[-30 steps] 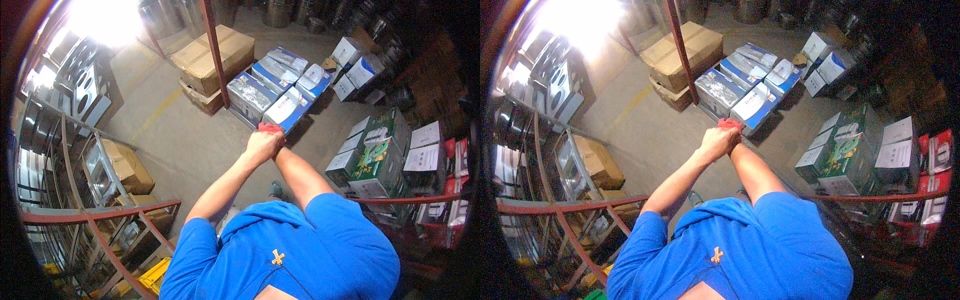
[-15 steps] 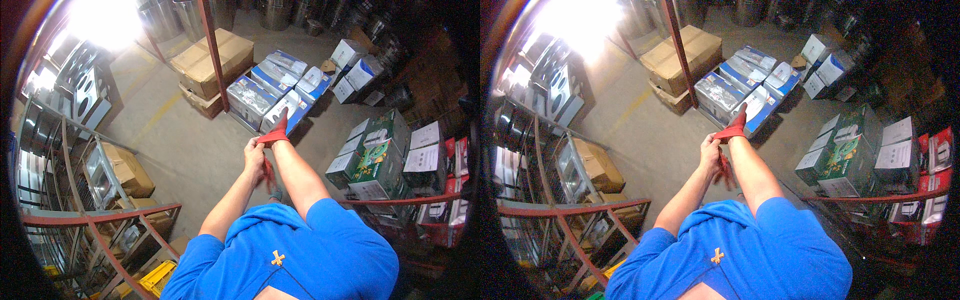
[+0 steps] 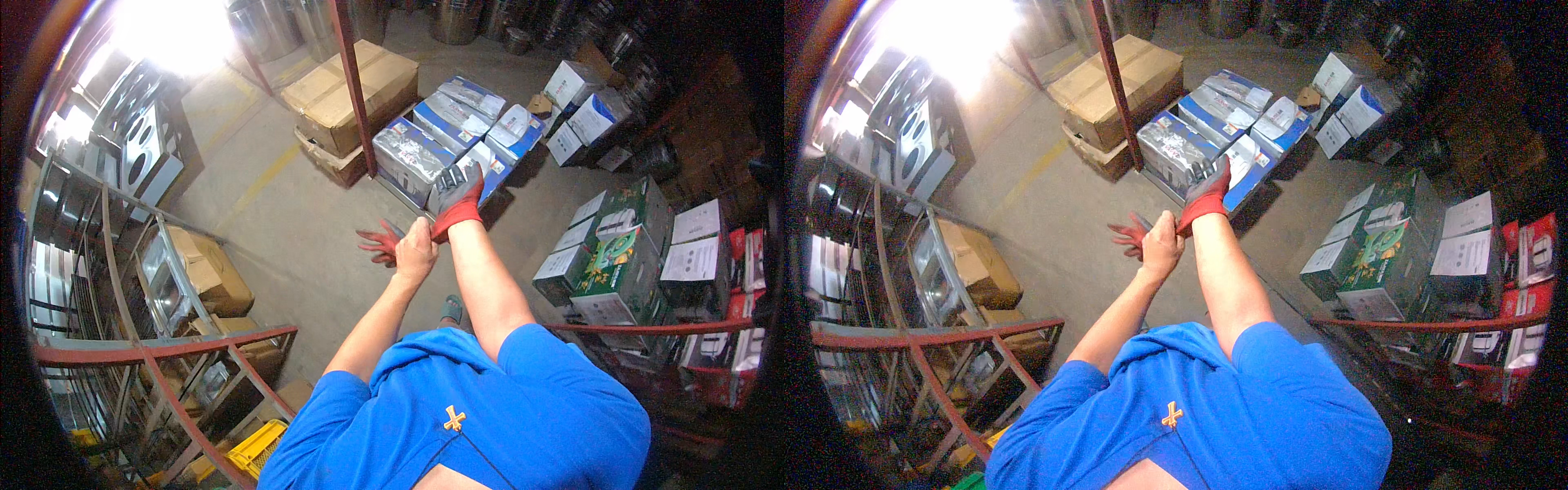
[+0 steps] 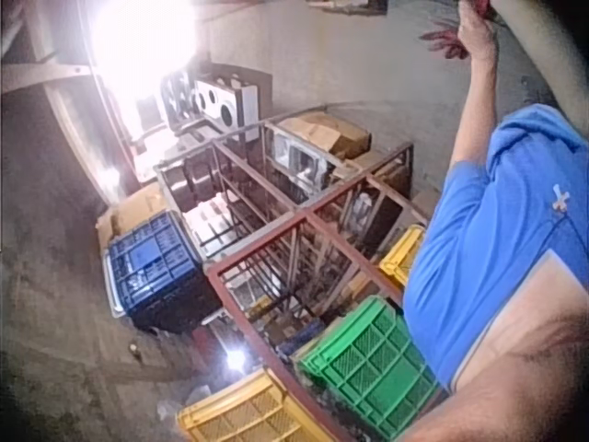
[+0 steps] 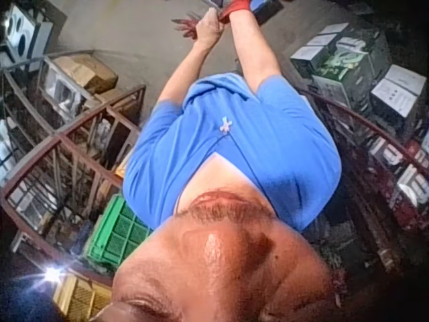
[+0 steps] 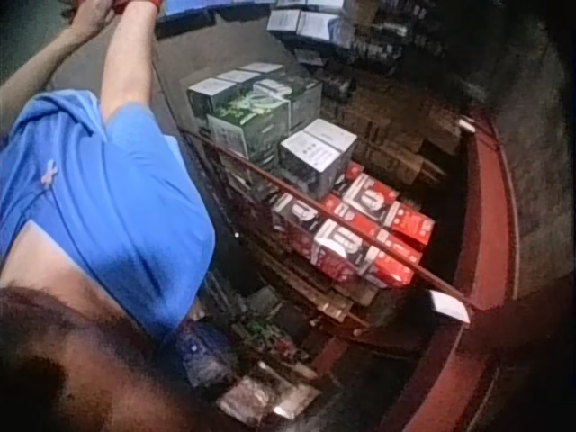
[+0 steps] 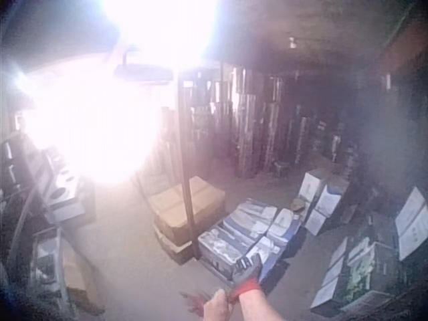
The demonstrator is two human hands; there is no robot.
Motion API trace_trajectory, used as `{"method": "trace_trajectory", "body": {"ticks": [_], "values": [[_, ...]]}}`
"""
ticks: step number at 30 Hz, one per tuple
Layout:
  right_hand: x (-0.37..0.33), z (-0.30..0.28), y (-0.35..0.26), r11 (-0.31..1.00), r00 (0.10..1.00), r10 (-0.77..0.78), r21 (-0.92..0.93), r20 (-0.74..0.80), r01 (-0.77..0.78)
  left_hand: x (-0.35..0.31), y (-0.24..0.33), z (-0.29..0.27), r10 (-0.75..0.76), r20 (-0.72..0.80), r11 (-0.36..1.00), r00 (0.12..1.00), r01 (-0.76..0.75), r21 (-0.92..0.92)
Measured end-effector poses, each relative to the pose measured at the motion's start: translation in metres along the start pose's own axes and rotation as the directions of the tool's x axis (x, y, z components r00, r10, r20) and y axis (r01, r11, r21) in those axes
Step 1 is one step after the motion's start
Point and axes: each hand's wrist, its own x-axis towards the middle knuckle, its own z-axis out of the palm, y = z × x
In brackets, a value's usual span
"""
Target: The person walks through a warehouse, puts on red work gloves, then picks up several cardboard boxes and stacks them on a pile. The person handles each box individually and places them on top of others.
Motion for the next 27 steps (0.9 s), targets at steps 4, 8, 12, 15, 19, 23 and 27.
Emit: {"method": "trace_trajectory", "body": {"ticks": [4,8,12,15,19,23,27], "values": [[-0.013,-0.009,-0.008,0.983,0.997,0.009,-0.184,0.070,0.004,-0.015,0.033,-0.023,-0.019,0.230,0.988,0.973,0.054,-0.145],[-0.026,-0.019,-0.004,0.980,0.983,0.062,-0.196,0.171,-0.028,-0.003,0.051,-0.044,0.112,0.082,0.985,0.990,-0.100,-0.137],[-0.026,-0.025,-0.007,0.979,0.975,0.146,-0.169,0.166,-0.118,-0.010,0.068,-0.040,0.186,0.201,0.976,0.962,-0.158,-0.149],[-0.021,-0.035,-0.010,0.980,0.963,0.157,-0.152,0.219,-0.125,-0.016,0.071,-0.039,0.244,0.154,0.957,0.958,-0.212,-0.200],[-0.002,-0.049,-0.002,0.958,0.986,0.098,-0.282,0.132,-0.057,-0.014,0.067,-0.042,0.305,0.163,0.941,0.938,-0.271,-0.201],[0.017,-0.061,0.002,0.766,0.979,-0.189,-0.612,0.077,0.196,-0.009,0.059,-0.043,0.247,0.192,0.963,0.950,-0.218,-0.156],[0.013,-0.067,-0.004,0.241,0.913,-0.383,-0.940,0.137,0.242,-0.009,0.048,-0.042,0.136,0.271,0.990,0.953,-0.120,-0.074]]}}
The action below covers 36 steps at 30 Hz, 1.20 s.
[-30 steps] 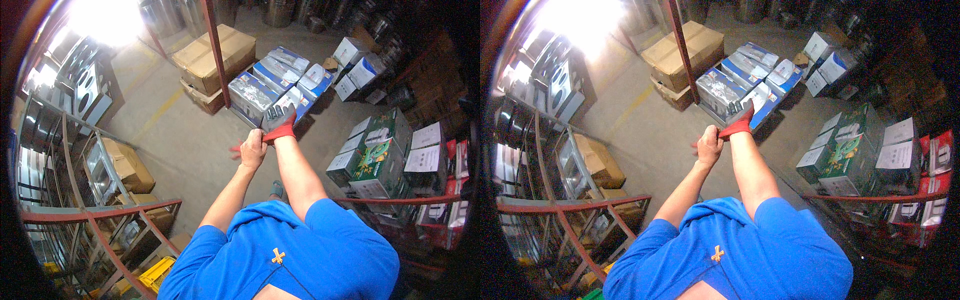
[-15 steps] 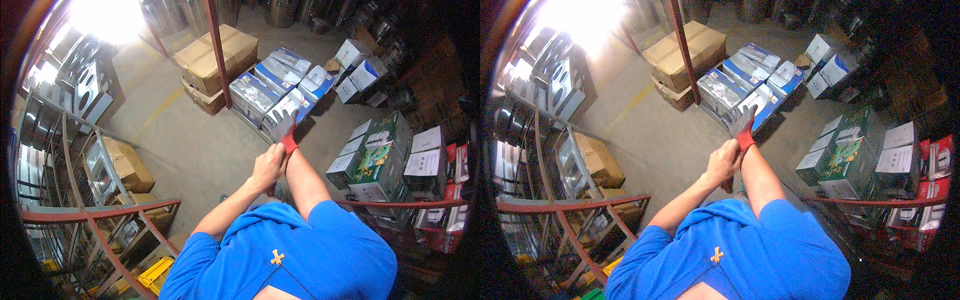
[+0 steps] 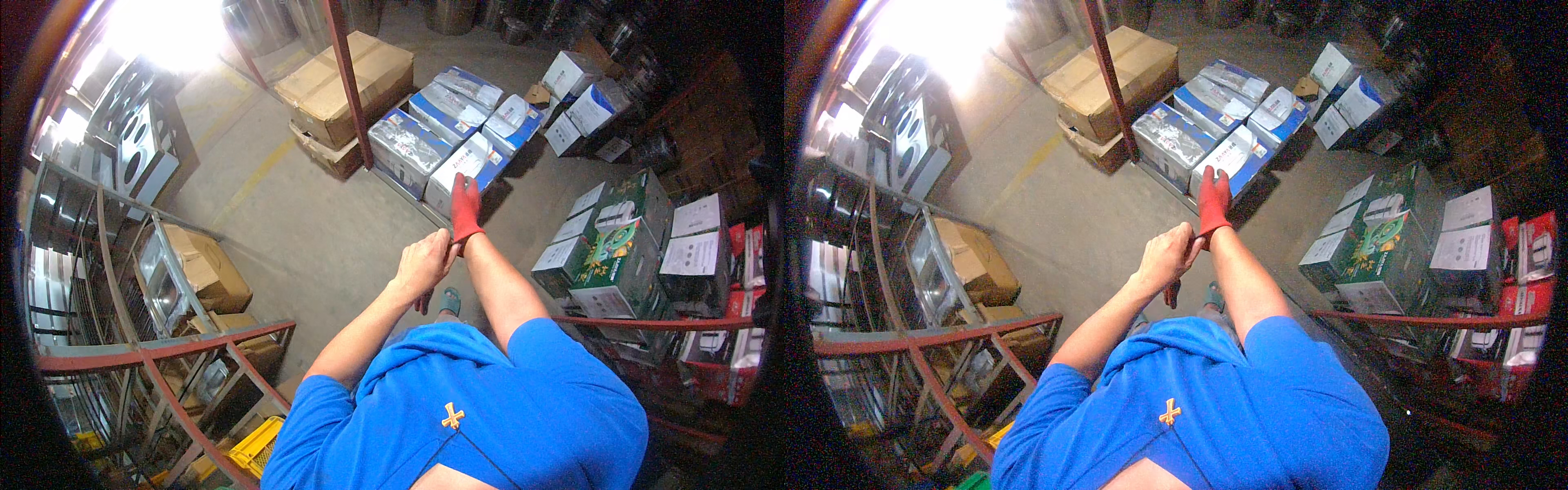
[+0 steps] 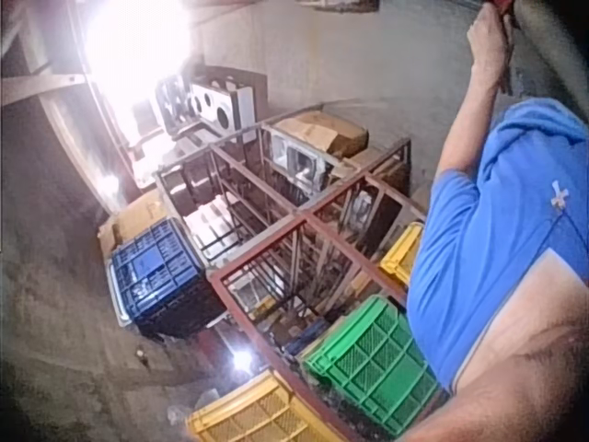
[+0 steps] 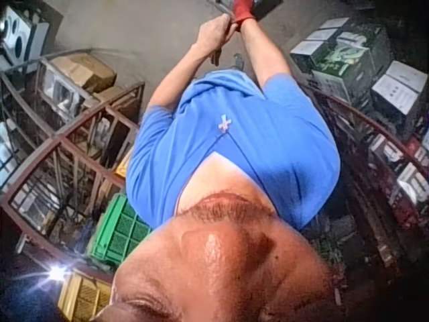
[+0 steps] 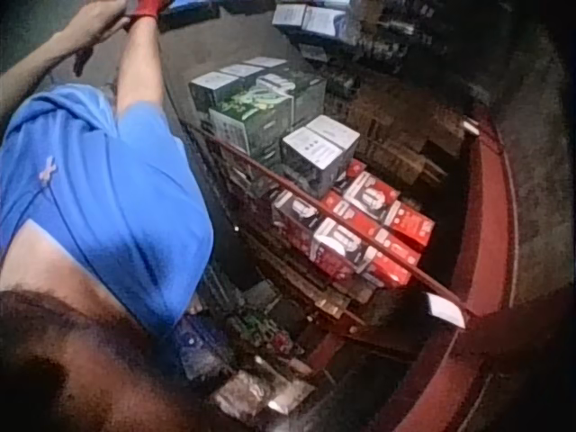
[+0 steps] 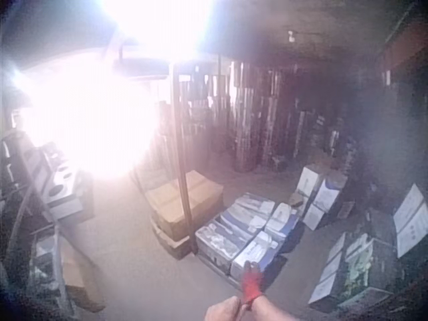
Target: The person walks through a warehouse, puts on red work gloves, then picks up several cardboard boxes and stacks them on a pile. The person handles each box individually and places them on top of others.
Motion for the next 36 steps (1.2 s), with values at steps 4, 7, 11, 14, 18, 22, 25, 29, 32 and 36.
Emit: {"method": "trace_trajectory", "body": {"ticks": [4,7,11,14,18,22,25,29,32,36], "values": [[-0.017,-0.007,-0.006,0.898,0.980,-0.035,-0.424,0.194,0.116,0.001,-0.006,0.006,0.010,0.079,0.999,0.997,-0.013,0.049],[-0.028,-0.009,-0.006,0.748,0.933,0.026,-0.627,0.358,0.220,0.006,-0.005,0.010,0.019,0.090,1.000,0.996,-0.018,-0.014],[-0.036,-0.011,0.000,0.508,0.860,-0.071,-0.724,0.505,0.467,0.014,-0.011,0.008,0.046,0.199,0.999,0.979,-0.048,0.002],[-0.042,-0.013,0.007,0.394,0.798,-0.015,-0.730,0.602,0.559,0.017,-0.017,0.009,0.085,0.229,0.989,0.970,-0.110,0.100],[-0.051,-0.019,0.015,0.276,0.768,0.008,-0.740,0.640,0.614,0.021,-0.023,0.024,0.106,0.164,0.982,0.981,-0.129,0.135],[-0.061,-0.022,0.025,0.130,0.652,-0.132,-0.639,0.747,0.758,0.034,-0.022,0.045,0.046,0.128,0.996,0.991,-0.055,0.065],[-0.067,-0.019,0.037,0.081,0.619,-0.166,-0.615,0.768,0.785,0.042,-0.018,0.049,-0.071,0.162,0.997,0.984,0.076,-0.027],[-0.056,-0.012,0.055,0.230,0.717,-0.052,-0.690,0.695,0.686,0.034,-0.007,0.044,-0.039,0.198,0.992,0.979,0.061,-0.107],[-0.027,-0.014,0.057,0.587,0.825,0.085,-0.697,0.559,0.412,0.017,-0.001,0.034,0.085,0.198,0.996,0.977,-0.084,-0.017],[0.002,-0.031,0.028,0.976,0.785,0.034,-0.188,0.619,0.107,0.013,-0.018,0.008,-0.107,-0.012,0.875,0.994,0.088,-0.476]]}}
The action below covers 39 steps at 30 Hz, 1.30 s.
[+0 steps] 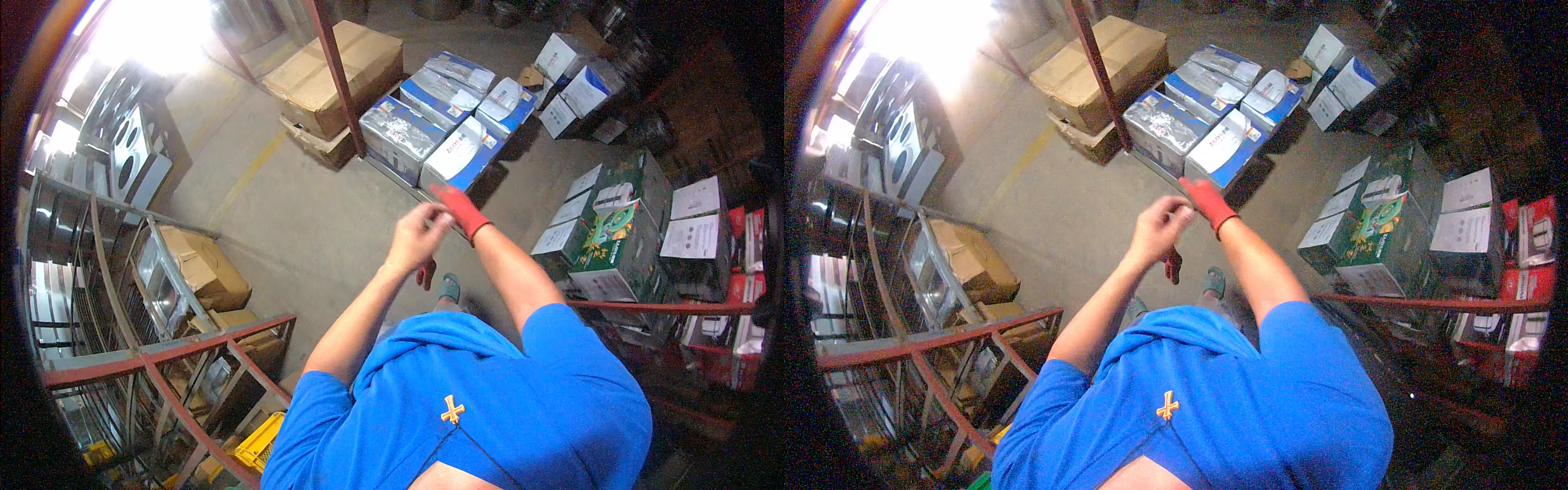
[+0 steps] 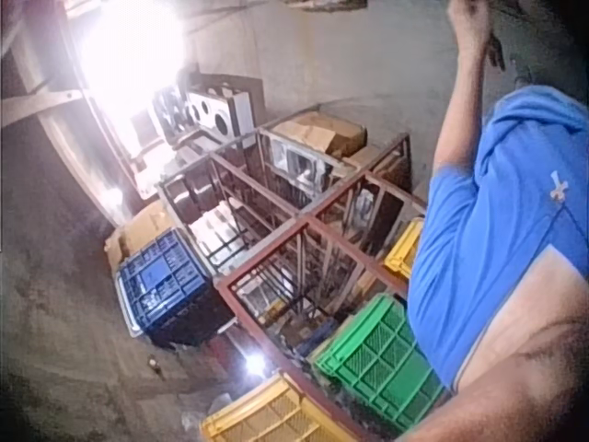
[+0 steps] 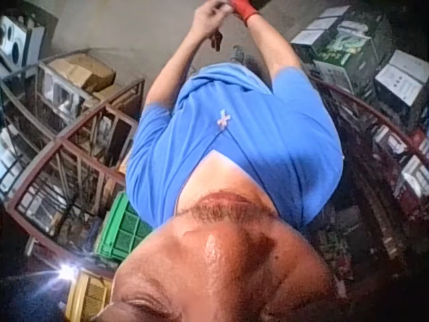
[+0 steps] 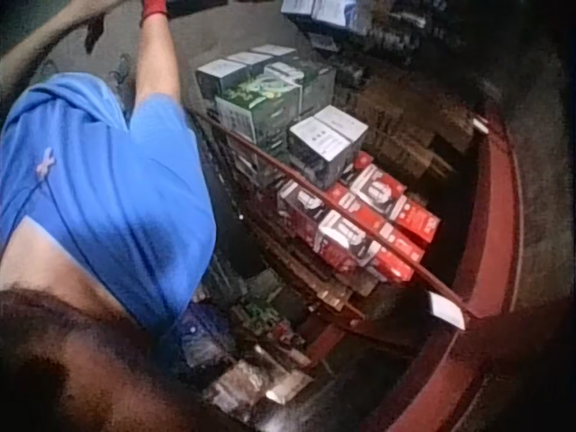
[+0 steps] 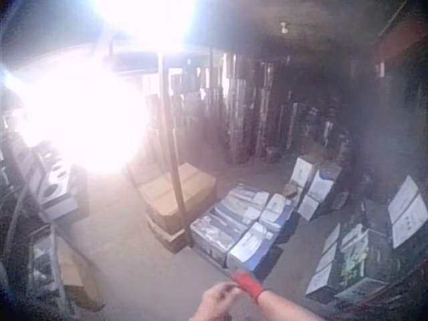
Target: The person walks through a warehouse, puts on red work gloves, then picks up several cardboard boxes and stacks them on a pile. The person handles each box individually and places them on top of others.
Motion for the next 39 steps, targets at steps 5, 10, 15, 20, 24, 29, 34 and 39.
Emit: {"method": "trace_trajectory", "body": {"ticks": [5,10,15,20,24,29,34,39], "values": [[-0.057,-0.028,-0.059,0.766,0.883,-0.006,0.570,0.469,-0.298,0.005,-0.018,-0.071,-0.394,0.147,0.434,0.907,0.325,-0.840],[-0.108,-0.011,-0.095,0.955,0.843,-0.241,0.271,0.482,0.118,0.001,-0.021,-0.088,-0.430,0.180,0.573,0.885,0.422,-0.703],[-0.113,0.000,-0.099,0.936,0.887,-0.279,0.311,0.368,0.166,0.001,-0.025,-0.096,-0.296,-0.019,0.853,0.955,0.256,-0.454],[-0.121,0.004,-0.097,0.934,0.906,-0.220,0.347,0.360,0.089,-0.002,-0.028,-0.115,-0.323,0.113,0.852,0.940,0.340,-0.398],[-0.130,0.010,-0.088,0.960,0.858,-0.272,0.189,0.435,0.209,-0.005,-0.015,-0.117,-0.166,0.075,0.963,0.983,0.178,-0.201],[-0.116,0.010,-0.066,0.670,0.844,-0.194,0.696,0.500,-0.258,-0.011,0.005,-0.118,0.130,0.149,0.956,0.980,-0.163,0.242],[-0.108,0.029,-0.069,0.682,0.774,-0.274,0.683,0.570,-0.262,-0.016,0.013,-0.101,0.302,0.110,0.891,0.947,-0.321,0.320],[-0.125,0.037,-0.090,0.520,0.791,-0.219,0.754,0.572,-0.401,-0.033,0.010,-0.088,0.332,-0.037,0.890,0.943,-0.300,0.344]]}}
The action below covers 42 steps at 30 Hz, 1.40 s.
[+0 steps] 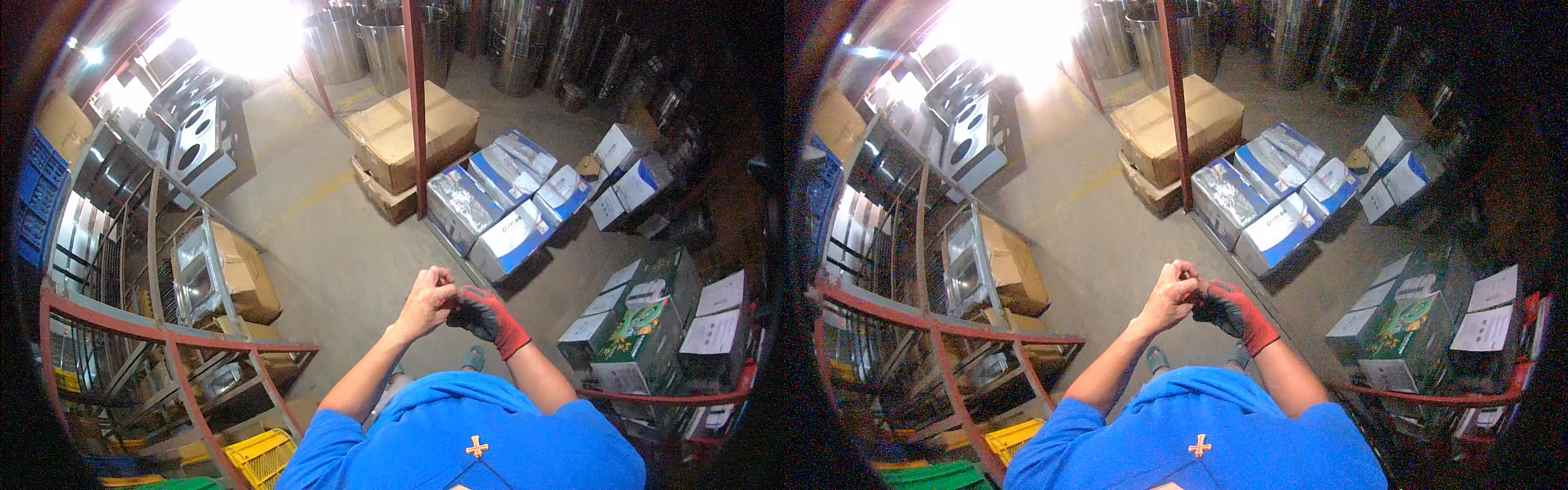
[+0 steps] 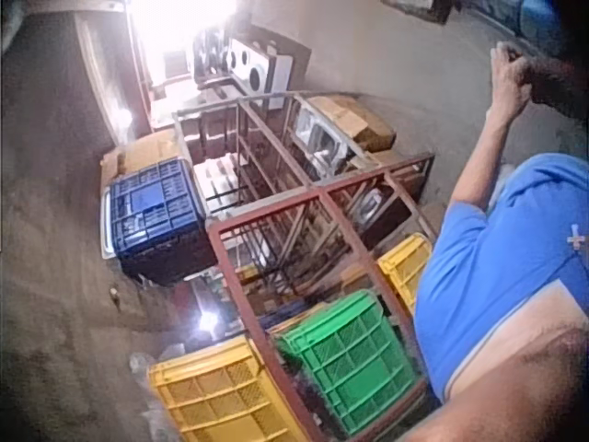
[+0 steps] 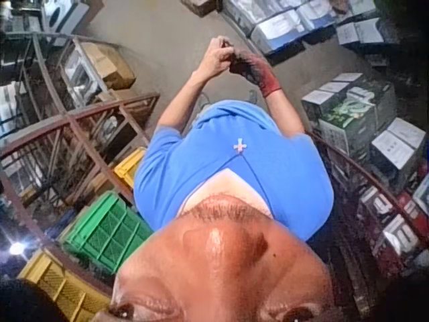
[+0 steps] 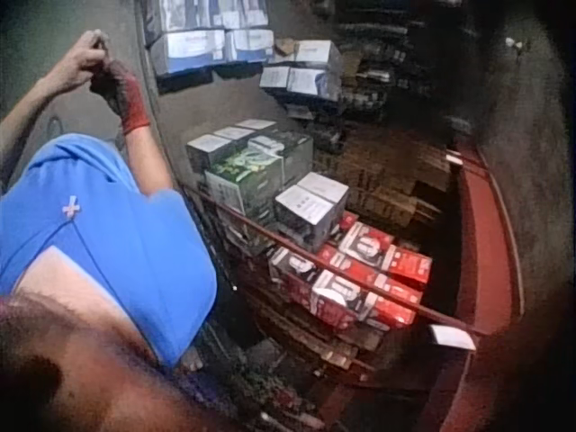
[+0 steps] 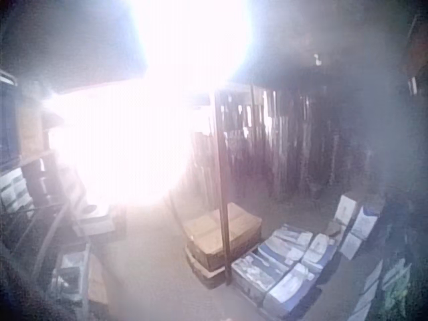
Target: The person walks through a warehouse, puts on red work gloves, then picks up several cardboard boxes and stacks them on a pile. The person handles each box individually and places them on top of others.
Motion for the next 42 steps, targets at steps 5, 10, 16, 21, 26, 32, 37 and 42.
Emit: {"method": "trace_trajectory", "body": {"ticks": [5,10,16,21,26,32,37,42], "values": [[-0.004,0.011,-0.013,0.935,0.997,-0.005,-0.353,-0.073,-0.021,-0.012,-0.002,-0.008,-0.072,-0.028,0.997,0.997,0.071,-0.031],[0.004,0.003,-0.018,0.756,0.964,-0.247,-0.643,-0.102,0.125,-0.022,-0.009,-0.020,-0.043,-0.065,0.992,0.997,0.050,0.114],[0.026,0.006,0.003,0.866,0.893,-0.411,-0.384,-0.185,0.319,-0.036,-0.004,-0.016,-0.160,0.023,0.976,0.987,0.155,0.151],[0.030,0.020,0.012,0.831,0.909,-0.385,-0.489,-0.159,0.266,-0.040,-0.002,-0.007,-0.223,-0.035,0.968,0.974,0.226,0.108],[0.029,0.027,0.017,0.668,0.950,-0.287,-0.737,-0.123,0.107,-0.049,-0.019,0.001,-0.453,-0.030,0.858,0.891,0.445,0.255],[0.032,0.027,0.047,0.342,0.931,-0.355,-0.938,-0.080,0.050,-0.056,-0.080,0.023,-0.824,0.407,0.196,0.395,0.872,-0.449],[0.032,0.017,0.061,0.250,0.946,-0.324,-0.967,-0.032,0.053,-0.064,-0.121,0.053,-0.861,0.443,-0.252,0.248,0.548,-0.797],[0.043,0.004,0.064,0.350,0.941,-0.322,-0.937,-0.106,0.014,-0.064,-0.123,0.081,-0.863,0.367,-0.271,0.348,0.294,-0.917]]}}
